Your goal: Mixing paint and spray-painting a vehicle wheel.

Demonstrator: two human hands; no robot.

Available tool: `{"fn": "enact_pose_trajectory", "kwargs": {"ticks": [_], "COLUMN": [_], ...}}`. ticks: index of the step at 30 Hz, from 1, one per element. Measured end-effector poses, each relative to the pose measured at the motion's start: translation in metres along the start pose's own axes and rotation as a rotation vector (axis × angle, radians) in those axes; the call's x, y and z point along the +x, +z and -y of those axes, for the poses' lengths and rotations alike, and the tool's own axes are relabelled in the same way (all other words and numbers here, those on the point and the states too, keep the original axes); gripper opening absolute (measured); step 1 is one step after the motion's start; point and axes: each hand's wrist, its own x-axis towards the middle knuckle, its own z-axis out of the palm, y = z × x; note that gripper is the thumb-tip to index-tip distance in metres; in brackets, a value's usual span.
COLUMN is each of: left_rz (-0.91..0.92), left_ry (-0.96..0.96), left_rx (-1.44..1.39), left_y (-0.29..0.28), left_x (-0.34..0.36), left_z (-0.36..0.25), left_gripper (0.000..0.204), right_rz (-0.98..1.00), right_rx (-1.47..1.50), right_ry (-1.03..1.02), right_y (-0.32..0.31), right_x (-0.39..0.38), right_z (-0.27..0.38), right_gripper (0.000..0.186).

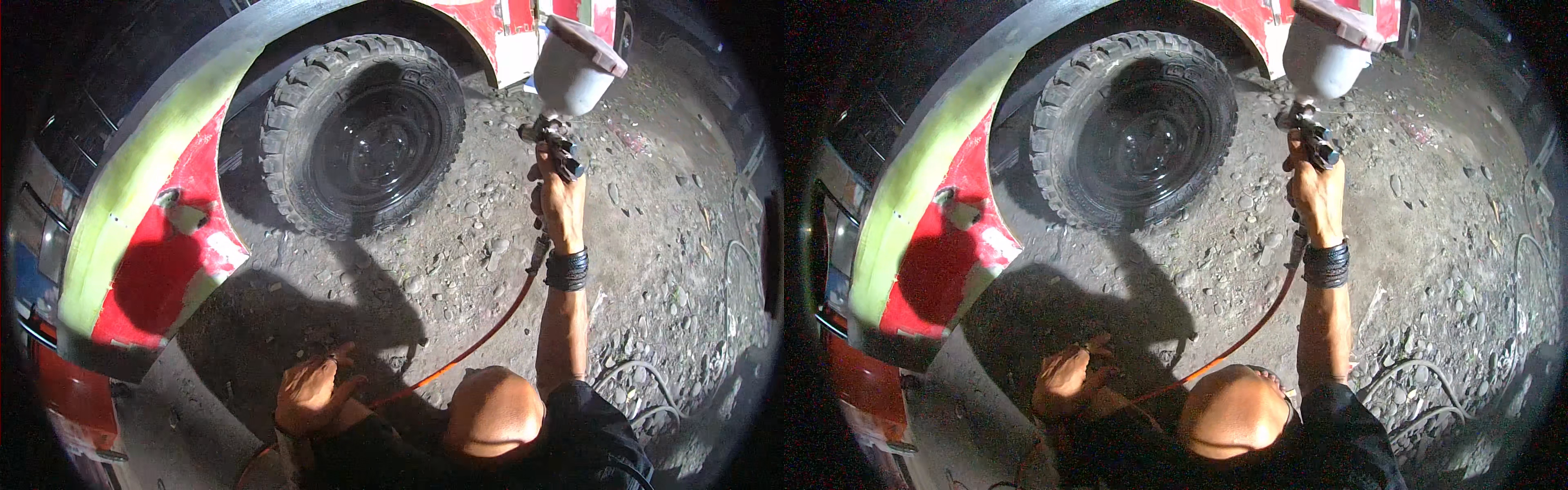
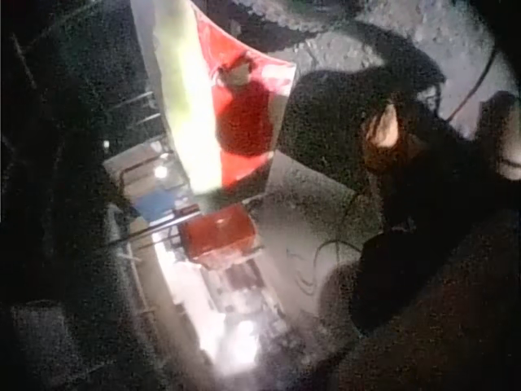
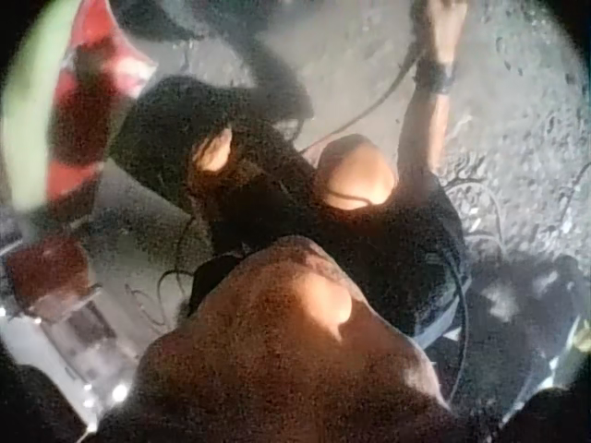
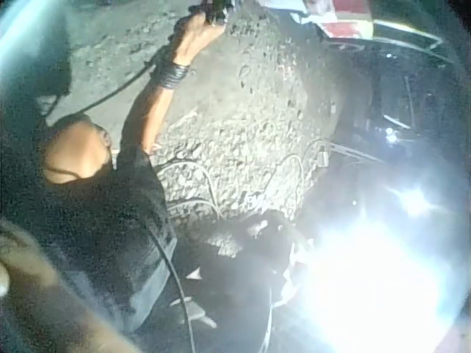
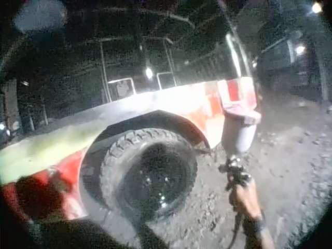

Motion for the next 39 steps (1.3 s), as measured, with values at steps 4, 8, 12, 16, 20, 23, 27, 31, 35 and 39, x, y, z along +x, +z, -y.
{"fn": "enact_pose_trajectory", "kwargs": {"ticks": [4, 8, 12, 16, 20, 23, 27, 31, 35, 39], "left_rz": [-0.055, 0.041, 0.224, 0.134, 0.121, 0.095, 0.035, 0.034, 0.052, 0.054], "left_ry": [0.061, -0.001, -0.146, -0.086, -0.11, -0.074, 0.011, -0.017, 0.014, -0.053], "left_rx": [-0.013, 0.032, 0.131, -0.004, 0.005, 0.05, 0.131, 0.091, 0.067, 0.044], "left_y": [0.005, -0.007, -0.01, 0.012, 0.004, 0.001, 0.004, -0.004, 0.0, -0.004], "left_x": [0.003, -0.003, 0.006, 0.01, 0.004, 0.003, 0.002, -0.006, 0.001, -0.001], "left_z": [0.005, -0.003, -0.009, 0.01, 0.005, 0.002, -0.001, 0.003, 0.004, -0.002], "left_gripper": [0.04, 0.045, 0.049, 0.05, 0.051, 0.049, 0.048, 0.049, 0.049, 0.051], "right_rz": [-0.004, 0.071, 0.228, 0.399, 0.467, 0.332, 0.041, 0.026, 0.155, 0.411], "right_rx": [0.084, 0.248, 0.217, 0.178, 0.249, 0.216, 0.21, 0.236, 0.217, 0.244], "right_ry": [-0.036, -0.067, -0.011, 0.004, 0.02, 0.034, 0.056, 0.061, 0.05, 0.116], "right_y": [0.001, 0.022, 0.029, 0.029, 0.03, 0.027, 0.015, 0.027, 0.025, 0.033], "right_x": [0.0, -0.011, -0.037, -0.06, -0.062, -0.05, -0.035, -0.038, -0.053, -0.082], "right_z": [0.006, 0.043, 0.082, 0.085, 0.076, 0.065, 0.049, 0.059, 0.063, 0.071], "right_gripper": [0.028, 0.028, 0.026, 0.04, 0.045, 0.034, 0.032, 0.034, 0.033, 0.032]}}
